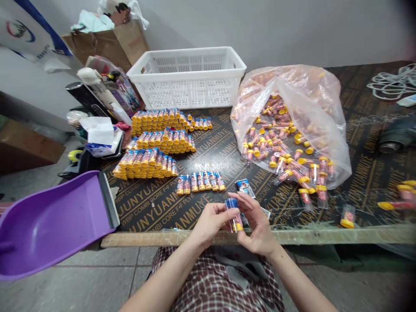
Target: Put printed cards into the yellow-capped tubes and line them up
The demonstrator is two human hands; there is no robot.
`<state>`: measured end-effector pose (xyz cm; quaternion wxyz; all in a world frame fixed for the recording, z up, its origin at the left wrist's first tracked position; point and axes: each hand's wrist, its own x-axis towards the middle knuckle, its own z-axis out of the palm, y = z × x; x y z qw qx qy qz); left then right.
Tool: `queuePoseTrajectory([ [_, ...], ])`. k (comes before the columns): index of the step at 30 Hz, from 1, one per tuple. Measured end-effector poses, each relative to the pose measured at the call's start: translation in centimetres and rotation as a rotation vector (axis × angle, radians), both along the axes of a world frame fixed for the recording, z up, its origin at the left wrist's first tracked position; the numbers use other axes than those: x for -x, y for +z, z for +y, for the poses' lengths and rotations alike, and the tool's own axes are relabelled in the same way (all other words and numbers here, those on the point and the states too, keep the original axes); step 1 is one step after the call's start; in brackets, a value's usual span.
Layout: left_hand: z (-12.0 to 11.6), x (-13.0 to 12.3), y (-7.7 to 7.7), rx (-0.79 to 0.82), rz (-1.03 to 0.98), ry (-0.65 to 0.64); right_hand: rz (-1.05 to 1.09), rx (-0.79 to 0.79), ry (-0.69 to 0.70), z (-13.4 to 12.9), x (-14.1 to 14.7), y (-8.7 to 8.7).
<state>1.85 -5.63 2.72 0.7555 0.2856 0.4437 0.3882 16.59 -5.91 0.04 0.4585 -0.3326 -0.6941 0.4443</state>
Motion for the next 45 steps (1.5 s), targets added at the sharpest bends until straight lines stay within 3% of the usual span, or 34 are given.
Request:
queuePoseTrajectory([
  [4,1.2,3.2,0.0,-0.075,0.160,0.061,-0.126,-0.006,0.044,1.5,1.0,0.4],
  [9,3.3,11.7,0.0,-0.266,0.936,0.346,-0.420,-0.126,-0.201,5.7,1.3,-0.2],
  [13,4.5,15.3,-1.8,-0.273,1.388,0.255,-0.692,-0.131,-0.335,8.3,1.5,-1.4],
  [19,4.5,14.6,-2.8,-0.304,1.547,0.124,-0.858,-0.143,-0.258,9.5,2.7,-1.8],
  [24,2.2,13.6,-3.5,-0.591,1.644,0.182,-0.845,-0.224,-0.234,9.4,3.0,-1.8],
  [27,0.6,12.3,-4.7,-0.776,1.654,-0.011,-0.805,-0.252,-0.079,9.0,3.3,-2.4],
  [30,0.0,10.9,-5.3,-0.834,1.666,-0.214,-0.798,-0.225,0.036,8.8,3.4,-3.1],
  [35,2.0,9.3,-5.1,-0.835,1.666,-0.317,-0.778,-0.166,-0.009,10.4,2.5,-3.6],
  [41,6.0,8.7,-4.7,-0.858,1.661,-0.334,-0.729,-0.102,-0.061,13.4,2.1,-3.2],
  [45,6.9,9.6,-4.8,-0.857,1.685,-0.296,-0.714,-0.113,-0.070,14.2,3.2,-2.9],
])
